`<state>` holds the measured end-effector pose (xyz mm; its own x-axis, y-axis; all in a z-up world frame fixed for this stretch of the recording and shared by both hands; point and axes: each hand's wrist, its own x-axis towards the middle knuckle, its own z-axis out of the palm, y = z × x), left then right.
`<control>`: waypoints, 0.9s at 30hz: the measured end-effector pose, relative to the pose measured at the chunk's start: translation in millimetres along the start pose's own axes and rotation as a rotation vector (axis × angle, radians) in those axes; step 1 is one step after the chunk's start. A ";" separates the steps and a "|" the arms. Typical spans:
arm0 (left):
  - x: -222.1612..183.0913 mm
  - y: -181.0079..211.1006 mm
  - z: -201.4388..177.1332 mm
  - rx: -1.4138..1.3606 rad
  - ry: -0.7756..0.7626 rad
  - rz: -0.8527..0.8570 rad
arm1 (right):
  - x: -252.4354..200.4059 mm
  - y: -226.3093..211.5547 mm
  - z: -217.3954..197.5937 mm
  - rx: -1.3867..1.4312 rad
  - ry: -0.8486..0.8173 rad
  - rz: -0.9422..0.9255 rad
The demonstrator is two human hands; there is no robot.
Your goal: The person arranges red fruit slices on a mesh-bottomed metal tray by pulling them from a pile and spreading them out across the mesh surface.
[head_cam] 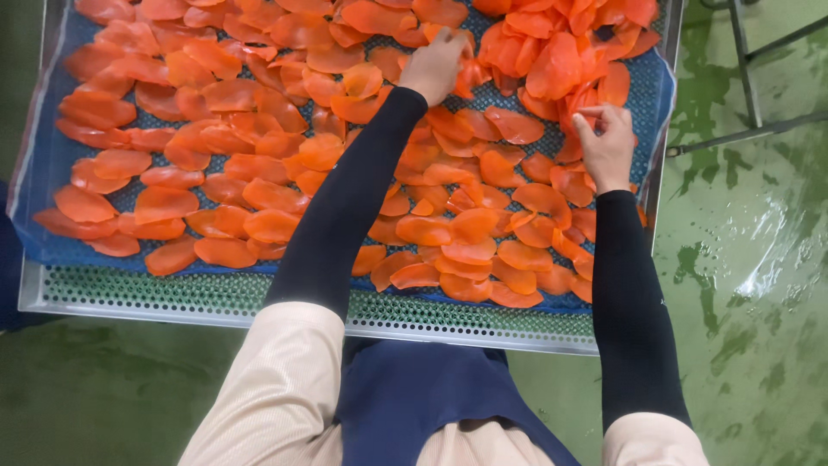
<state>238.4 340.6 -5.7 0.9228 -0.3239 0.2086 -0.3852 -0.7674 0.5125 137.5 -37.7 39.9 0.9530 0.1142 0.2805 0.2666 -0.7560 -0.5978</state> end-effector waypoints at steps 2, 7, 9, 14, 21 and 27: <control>2.1 -18.2 31.6 0.112 -0.054 -0.007 | -0.6 -10.4 -2.2 -0.019 -0.024 0.020; 6.8 -15.7 28.9 0.018 -0.306 -0.116 | -2.1 -14.8 3.3 -0.002 -0.062 0.111; 14.5 -26.3 37.0 -0.097 -0.233 -0.094 | 1.3 -13.6 6.8 0.015 -0.031 0.143; -2.4 1.7 -5.5 -0.327 0.071 0.040 | -2.4 -11.4 5.3 0.016 0.007 0.082; 5.0 25.8 -32.2 -0.470 0.239 0.218 | 0.1 16.9 2.4 0.072 0.146 -0.022; 1.3 -1.3 -24.7 -0.236 -0.119 -0.083 | -20.0 -46.6 -22.9 0.758 0.516 0.577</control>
<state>240.2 354.8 14.5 0.9385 -0.3388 0.0657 -0.2836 -0.6485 0.7064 102.8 -19.5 79.3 0.8352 -0.5497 -0.0153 -0.0142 0.0063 -0.9999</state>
